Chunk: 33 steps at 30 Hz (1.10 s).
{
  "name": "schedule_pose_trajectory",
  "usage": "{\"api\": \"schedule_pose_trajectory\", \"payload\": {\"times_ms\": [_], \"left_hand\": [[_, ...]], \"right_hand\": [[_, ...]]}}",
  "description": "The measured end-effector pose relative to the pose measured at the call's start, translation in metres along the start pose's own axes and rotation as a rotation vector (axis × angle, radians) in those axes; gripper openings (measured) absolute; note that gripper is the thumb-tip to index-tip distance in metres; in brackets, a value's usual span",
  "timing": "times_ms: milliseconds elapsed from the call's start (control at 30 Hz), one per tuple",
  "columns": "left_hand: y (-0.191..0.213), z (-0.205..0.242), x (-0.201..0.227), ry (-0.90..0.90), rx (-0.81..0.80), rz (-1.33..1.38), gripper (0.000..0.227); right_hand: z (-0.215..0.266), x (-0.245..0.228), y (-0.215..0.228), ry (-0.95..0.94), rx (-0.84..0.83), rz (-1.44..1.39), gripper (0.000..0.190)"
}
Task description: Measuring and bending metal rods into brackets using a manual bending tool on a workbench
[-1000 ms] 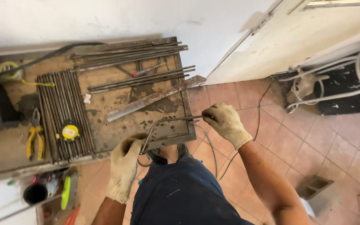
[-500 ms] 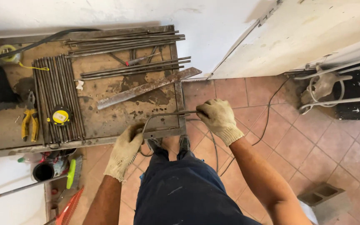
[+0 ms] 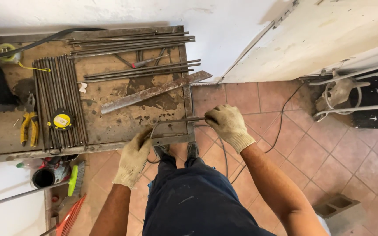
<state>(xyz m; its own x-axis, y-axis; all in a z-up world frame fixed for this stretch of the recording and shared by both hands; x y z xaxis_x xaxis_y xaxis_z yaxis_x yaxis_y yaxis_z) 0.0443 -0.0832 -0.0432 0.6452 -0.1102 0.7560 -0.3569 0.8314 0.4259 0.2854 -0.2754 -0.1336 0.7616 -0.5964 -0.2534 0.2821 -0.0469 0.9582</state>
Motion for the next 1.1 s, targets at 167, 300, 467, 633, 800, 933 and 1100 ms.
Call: {"api": "schedule_pose_trajectory", "payload": {"times_ms": [167,300,467,633,800,933,1100], "left_hand": [[-0.002,-0.014,-0.029,0.014,-0.045,-0.247,0.048],[-0.003,-0.014,-0.031,0.009,-0.116,-0.528,0.049],[-0.003,-0.009,-0.022,0.092,-0.108,-0.427,0.049],[-0.005,-0.012,-0.022,0.112,-0.062,-0.255,0.051],[0.005,-0.017,-0.002,0.047,-0.084,-0.1,0.05],[0.006,-0.03,-0.016,0.079,-0.112,-0.125,0.049],[0.012,-0.026,-0.003,0.11,-0.186,-0.035,0.053]], "right_hand": [[0.0,0.003,-0.005,0.021,0.025,-0.02,0.024],[0.001,0.001,0.001,0.042,0.025,-0.012,0.024],[0.002,0.001,0.0,0.056,0.055,0.019,0.022],[0.002,0.002,-0.001,0.058,0.058,0.019,0.022],[0.0,0.0,0.0,0.059,0.008,0.022,0.023],[-0.003,0.002,0.002,0.071,0.007,0.01,0.024],[-0.005,-0.001,0.008,0.084,-0.033,0.02,0.024]]}}
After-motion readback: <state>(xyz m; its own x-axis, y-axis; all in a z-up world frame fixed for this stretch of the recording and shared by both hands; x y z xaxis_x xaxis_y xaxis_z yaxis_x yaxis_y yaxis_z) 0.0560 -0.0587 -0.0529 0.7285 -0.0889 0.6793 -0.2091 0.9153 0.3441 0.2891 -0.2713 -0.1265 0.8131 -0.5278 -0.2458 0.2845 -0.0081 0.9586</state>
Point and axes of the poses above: each hand's wrist, its own z-axis away from the middle knuckle, its own y-axis out of the back of the hand, x = y × z, the point moved 4 cm from there along -z, towards the middle knuckle, and after that the axes turned 7 degrees about -y, right-handed, at the moved point
